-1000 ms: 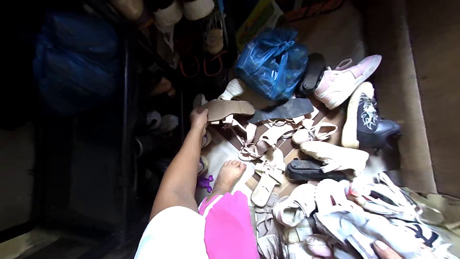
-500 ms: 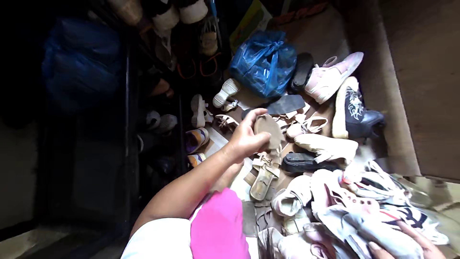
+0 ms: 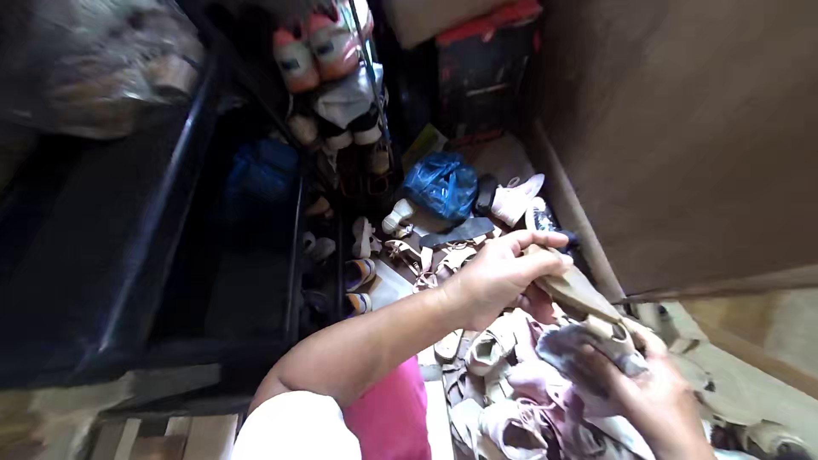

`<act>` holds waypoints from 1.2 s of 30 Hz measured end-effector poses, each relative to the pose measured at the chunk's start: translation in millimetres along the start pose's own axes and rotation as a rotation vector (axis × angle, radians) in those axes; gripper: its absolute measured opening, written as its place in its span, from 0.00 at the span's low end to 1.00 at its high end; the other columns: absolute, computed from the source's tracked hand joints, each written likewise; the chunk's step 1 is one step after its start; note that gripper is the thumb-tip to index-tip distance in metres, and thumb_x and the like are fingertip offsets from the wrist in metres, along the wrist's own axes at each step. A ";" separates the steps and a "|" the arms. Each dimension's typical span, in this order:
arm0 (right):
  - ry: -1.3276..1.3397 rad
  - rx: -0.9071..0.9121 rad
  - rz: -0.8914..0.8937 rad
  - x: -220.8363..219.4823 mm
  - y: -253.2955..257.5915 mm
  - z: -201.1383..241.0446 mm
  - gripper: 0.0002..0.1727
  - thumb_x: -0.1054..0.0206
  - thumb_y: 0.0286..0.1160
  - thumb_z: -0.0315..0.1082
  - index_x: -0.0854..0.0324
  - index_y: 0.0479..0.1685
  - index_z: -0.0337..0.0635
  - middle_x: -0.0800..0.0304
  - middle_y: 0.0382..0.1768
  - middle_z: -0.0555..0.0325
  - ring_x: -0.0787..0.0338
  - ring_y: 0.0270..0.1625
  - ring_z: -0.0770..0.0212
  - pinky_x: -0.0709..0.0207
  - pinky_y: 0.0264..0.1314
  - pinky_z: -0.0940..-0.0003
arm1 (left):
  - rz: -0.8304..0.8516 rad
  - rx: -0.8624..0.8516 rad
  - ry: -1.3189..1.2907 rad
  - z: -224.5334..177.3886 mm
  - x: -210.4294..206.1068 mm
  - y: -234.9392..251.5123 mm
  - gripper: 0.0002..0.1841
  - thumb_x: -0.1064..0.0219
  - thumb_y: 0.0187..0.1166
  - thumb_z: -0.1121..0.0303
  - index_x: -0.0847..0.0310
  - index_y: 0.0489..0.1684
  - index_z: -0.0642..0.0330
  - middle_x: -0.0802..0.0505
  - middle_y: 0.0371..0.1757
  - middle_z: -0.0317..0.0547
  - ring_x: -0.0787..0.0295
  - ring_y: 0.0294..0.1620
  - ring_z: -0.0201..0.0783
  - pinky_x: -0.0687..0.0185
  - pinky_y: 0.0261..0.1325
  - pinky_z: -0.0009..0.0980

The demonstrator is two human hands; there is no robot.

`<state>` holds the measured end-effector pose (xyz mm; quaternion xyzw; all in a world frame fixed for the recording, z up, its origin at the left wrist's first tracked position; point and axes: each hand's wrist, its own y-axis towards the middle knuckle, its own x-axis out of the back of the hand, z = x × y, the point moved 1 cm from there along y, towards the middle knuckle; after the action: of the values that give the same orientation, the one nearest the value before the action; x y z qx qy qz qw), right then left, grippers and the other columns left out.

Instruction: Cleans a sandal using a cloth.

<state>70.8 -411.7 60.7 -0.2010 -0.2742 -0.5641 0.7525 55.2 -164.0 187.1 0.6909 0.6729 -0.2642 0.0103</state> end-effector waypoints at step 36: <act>0.538 0.416 -0.048 -23.3 -60.0 66.3 0.32 0.21 0.63 0.38 0.21 0.68 0.32 0.12 0.57 0.46 0.11 0.59 0.55 0.15 0.64 0.54 | -0.123 -0.072 -0.260 103.0 -18.4 -59.8 0.43 0.82 0.85 0.31 0.22 0.61 0.48 0.05 0.43 0.43 0.06 0.45 0.38 0.08 0.47 0.39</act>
<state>-3.9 -370.9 96.3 0.1195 -0.1796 -0.5465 0.8092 -36.1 -213.5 125.9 0.6076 0.7158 -0.3275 0.1059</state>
